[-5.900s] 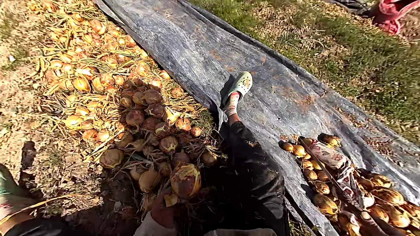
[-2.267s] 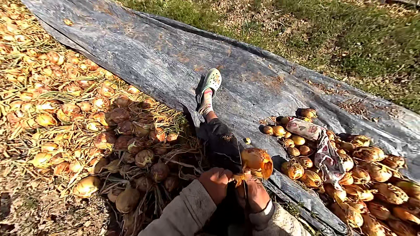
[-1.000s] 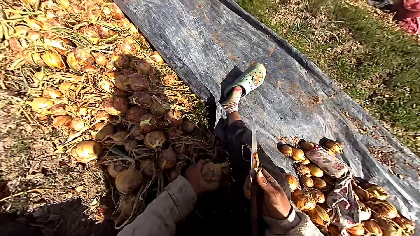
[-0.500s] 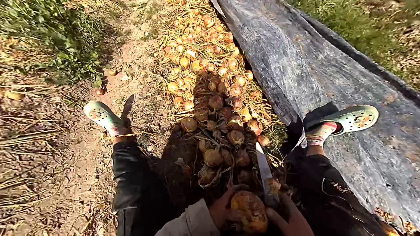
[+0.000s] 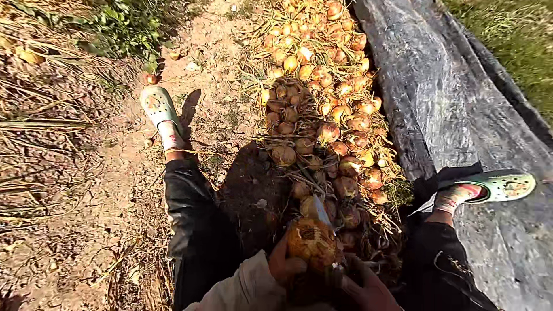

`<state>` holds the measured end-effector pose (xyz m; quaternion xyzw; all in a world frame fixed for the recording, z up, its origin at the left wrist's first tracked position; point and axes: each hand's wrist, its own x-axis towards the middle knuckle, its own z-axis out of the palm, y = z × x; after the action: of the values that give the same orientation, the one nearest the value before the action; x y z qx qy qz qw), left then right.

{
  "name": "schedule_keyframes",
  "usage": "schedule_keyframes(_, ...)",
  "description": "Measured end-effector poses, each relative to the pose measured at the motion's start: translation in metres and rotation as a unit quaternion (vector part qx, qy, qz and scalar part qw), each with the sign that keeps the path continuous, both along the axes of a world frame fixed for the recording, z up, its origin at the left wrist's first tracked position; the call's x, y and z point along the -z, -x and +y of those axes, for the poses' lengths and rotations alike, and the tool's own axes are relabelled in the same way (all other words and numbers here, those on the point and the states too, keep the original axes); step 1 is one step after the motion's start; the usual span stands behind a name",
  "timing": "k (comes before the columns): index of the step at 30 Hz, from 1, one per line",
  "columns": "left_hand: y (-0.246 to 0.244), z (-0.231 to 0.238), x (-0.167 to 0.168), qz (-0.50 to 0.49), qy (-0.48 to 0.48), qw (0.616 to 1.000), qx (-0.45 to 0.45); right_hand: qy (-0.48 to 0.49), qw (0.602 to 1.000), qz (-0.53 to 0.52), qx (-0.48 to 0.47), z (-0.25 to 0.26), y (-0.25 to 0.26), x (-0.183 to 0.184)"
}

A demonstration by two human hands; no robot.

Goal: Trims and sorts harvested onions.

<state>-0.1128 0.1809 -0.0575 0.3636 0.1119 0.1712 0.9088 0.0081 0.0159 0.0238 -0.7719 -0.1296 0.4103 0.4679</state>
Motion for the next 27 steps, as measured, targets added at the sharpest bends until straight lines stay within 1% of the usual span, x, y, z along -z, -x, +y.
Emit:
schedule_keyframes(1,-0.002,0.003,0.005,-0.029,0.049,0.998,-0.02,0.001,1.0,-0.013,0.0,0.003,0.0,-0.001)
schedule_keyframes(2,-0.005,0.008,0.009,-0.051,0.072,0.996,-0.027,-0.01,1.0,-0.027,0.0,0.004,-0.003,-0.001)
schedule_keyframes(3,-0.007,0.013,0.011,-0.057,0.077,0.995,-0.032,-0.021,0.999,-0.048,-0.003,0.004,-0.007,-0.001)
schedule_keyframes(5,-0.009,0.021,0.006,-0.018,0.05,0.998,-0.03,-0.049,0.994,-0.099,-0.013,0.004,-0.017,0.002)
schedule_keyframes(7,-0.01,0.025,-0.009,0.048,0.004,0.999,0.004,-0.089,0.988,-0.123,-0.015,0.006,-0.024,0.006)
schedule_keyframes(9,-0.013,0.02,-0.023,0.098,-0.056,0.992,0.053,-0.101,0.982,-0.157,-0.014,0.008,-0.026,0.004)
schedule_keyframes(12,-0.019,0.006,-0.038,0.16,-0.205,0.96,0.1,-0.08,0.968,-0.238,-0.001,0.003,-0.027,0.0)
schedule_keyframes(13,-0.021,0.002,-0.04,0.181,-0.238,0.947,0.114,-0.073,0.966,-0.248,0.001,-0.002,-0.027,0.001)
schedule_keyframes(14,-0.022,-0.001,-0.042,0.199,-0.261,0.936,0.125,-0.071,0.968,-0.241,0.003,-0.009,-0.026,0.002)
schedule_keyframes(16,-0.023,-0.006,-0.041,0.197,-0.293,0.924,0.148,-0.075,0.98,-0.183,0.012,-0.025,-0.021,0.006)
schedule_keyframes(18,-0.024,-0.004,-0.033,0.143,-0.333,0.913,0.187,-0.092,0.991,-0.093,0.039,-0.038,-0.015,0.012)
schedule_keyframes(19,-0.025,0.0,-0.033,0.124,-0.363,0.897,0.221,-0.107,0.992,-0.046,0.057,-0.044,-0.012,0.015)
schedule_keyframes(20,-0.026,0.002,-0.037,0.115,-0.405,0.87,0.256,-0.124,0.99,0.0,0.072,-0.049,-0.009,0.02)
schedule_keyframes(22,-0.027,0.002,-0.048,0.135,-0.479,0.813,0.304,-0.141,0.984,0.065,0.085,-0.057,-0.006,0.025)
schedule_keyframes(24,-0.024,-0.003,-0.052,0.171,-0.54,0.764,0.31,-0.143,0.98,0.107,0.089,-0.06,-0.005,0.028)
schedule_keyframes(27,-0.024,-0.015,-0.06,0.235,-0.601,0.7,0.306,-0.146,0.973,0.155,0.093,-0.062,-0.01,0.028)
